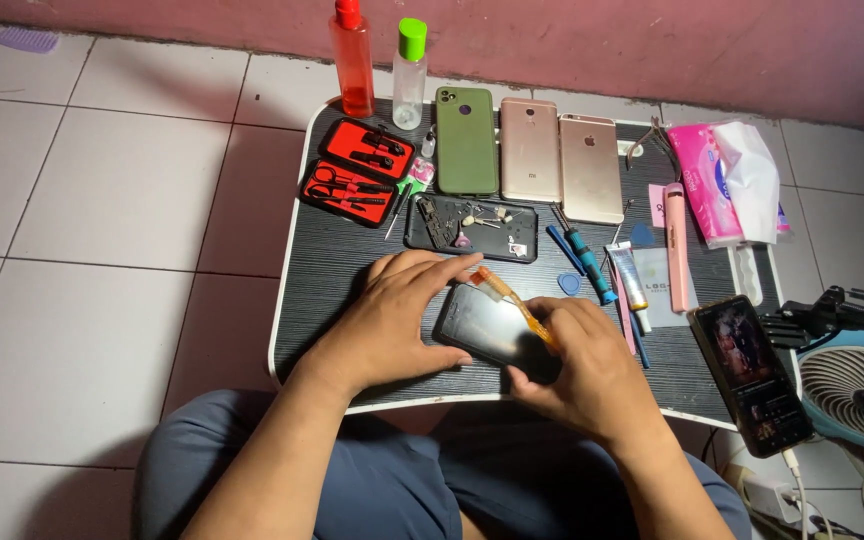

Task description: Cleaning the internal components and the case of a disassembled smartphone using a brush and cleaning solution.

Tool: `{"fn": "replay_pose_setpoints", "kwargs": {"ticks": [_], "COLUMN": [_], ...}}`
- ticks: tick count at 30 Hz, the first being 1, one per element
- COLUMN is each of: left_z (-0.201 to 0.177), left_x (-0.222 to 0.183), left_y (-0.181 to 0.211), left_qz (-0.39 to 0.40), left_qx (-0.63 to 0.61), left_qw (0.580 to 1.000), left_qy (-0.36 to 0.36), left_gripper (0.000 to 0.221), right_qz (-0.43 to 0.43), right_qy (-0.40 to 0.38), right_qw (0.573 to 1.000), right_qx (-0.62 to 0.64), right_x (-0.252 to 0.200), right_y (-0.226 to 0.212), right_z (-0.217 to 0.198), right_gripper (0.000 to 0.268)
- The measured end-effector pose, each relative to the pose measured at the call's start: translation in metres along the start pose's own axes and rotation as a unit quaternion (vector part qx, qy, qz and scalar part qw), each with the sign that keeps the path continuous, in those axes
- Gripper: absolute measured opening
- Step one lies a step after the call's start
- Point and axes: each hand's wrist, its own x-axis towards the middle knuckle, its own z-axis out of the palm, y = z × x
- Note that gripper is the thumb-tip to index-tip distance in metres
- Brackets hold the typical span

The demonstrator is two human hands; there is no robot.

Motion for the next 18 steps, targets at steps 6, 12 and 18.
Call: {"fn": "replay_pose_setpoints", "kwargs": {"ticks": [6,12,18], "left_z": [0.005,0.056,0.075], "left_x": [-0.003,-0.007,-0.006], "left_y": [0.012,0.032,0.047], "left_qz": [-0.089,-0.227,-0.1], "left_qx": [-0.048,-0.496,-0.584], "left_qw": [0.993,0.809,0.774], "left_qy": [0.065,0.22,0.222], "left_gripper": [0.104,0.109,0.092], "right_qz": [0.018,0.199,0.2], "right_qy": [0.064,0.077,0.088], "right_qw": [0.994,0.912,0.884], "right_qx": [0.085,0.35,0.412], "right_x": [-0.002,-0.007,-0.014], "right_y": [-0.003,-0.012,-0.046], "right_z": [-0.004,0.004,0.02], "right_gripper": [0.061,0.045,0.044]}}
